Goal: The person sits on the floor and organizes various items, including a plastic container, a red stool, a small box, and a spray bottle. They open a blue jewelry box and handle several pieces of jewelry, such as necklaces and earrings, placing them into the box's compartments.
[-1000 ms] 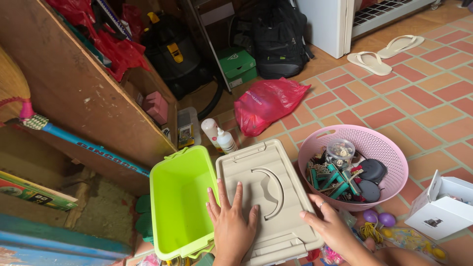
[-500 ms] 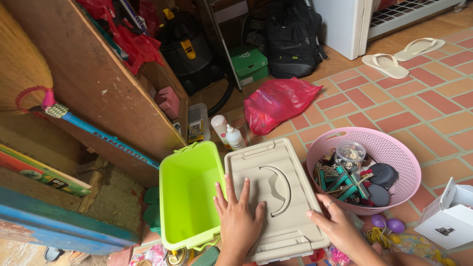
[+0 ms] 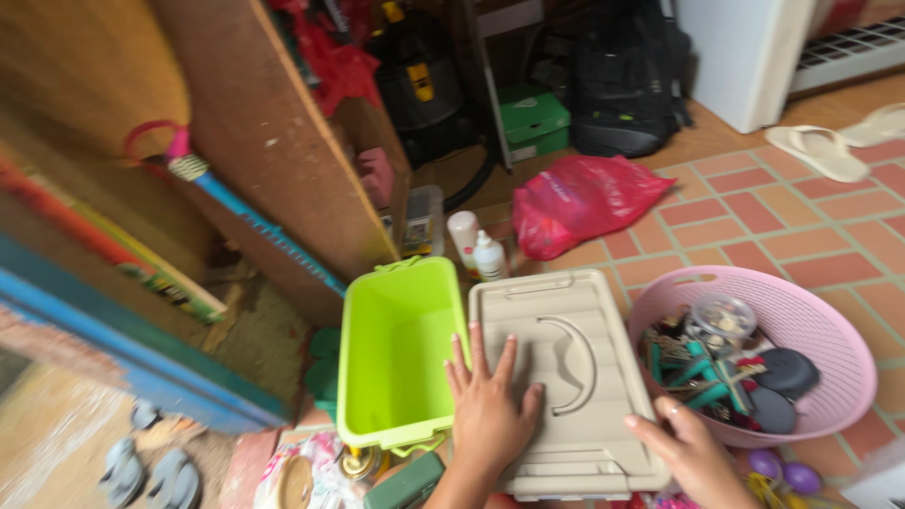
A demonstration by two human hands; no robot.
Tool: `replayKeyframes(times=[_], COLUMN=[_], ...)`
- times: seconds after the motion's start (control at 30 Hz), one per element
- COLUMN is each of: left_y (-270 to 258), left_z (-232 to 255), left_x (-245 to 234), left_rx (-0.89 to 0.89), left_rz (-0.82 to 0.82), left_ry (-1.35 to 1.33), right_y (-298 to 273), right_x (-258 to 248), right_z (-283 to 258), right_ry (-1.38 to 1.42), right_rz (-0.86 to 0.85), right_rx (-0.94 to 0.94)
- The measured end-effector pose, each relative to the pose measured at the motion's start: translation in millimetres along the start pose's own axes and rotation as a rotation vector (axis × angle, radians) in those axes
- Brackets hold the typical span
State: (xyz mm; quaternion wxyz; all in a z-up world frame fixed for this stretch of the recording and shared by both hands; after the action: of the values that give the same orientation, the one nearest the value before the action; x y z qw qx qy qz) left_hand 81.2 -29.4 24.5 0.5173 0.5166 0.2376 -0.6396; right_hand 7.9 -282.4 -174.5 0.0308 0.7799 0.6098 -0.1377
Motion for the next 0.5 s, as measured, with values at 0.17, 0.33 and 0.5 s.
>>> replayKeyframes(times=[0.17, 0.33, 0.5], left_y=[-1.1, -2.0, -2.9], left_z=[-1.7, -2.9, -4.5], left_x=[1.2, 2.7, 5.7], left_rx=[-0.004, -0.007, -0.007], left_rz=[-0.010, -0.019, -0.028], left_ry=[-0.038, -0.050, -0.056], right_y=[16.4, 40.8, 50.4], right_x=[4.8, -4.8, -2.8], right_z=[22.5, 79.2, 102.9], right_ry=[0.243, 0.091, 0.177], right_rz=[-0.109, -0.097, -0.101], right_rx=[-0.050, -0.108, -0.057])
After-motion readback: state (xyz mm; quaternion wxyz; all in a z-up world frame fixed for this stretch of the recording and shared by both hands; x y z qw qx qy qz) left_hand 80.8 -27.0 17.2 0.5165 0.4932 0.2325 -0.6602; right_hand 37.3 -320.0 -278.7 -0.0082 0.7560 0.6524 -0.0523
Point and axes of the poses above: each hand's wrist, its own y-axis towards the middle knuckle, its own x-axis out of the palm, z = x × y, the point moved 9 cm from there along y, towards the middle knuckle, and after that the axes turned 3 degrees about -z, right-handed, at the moved point
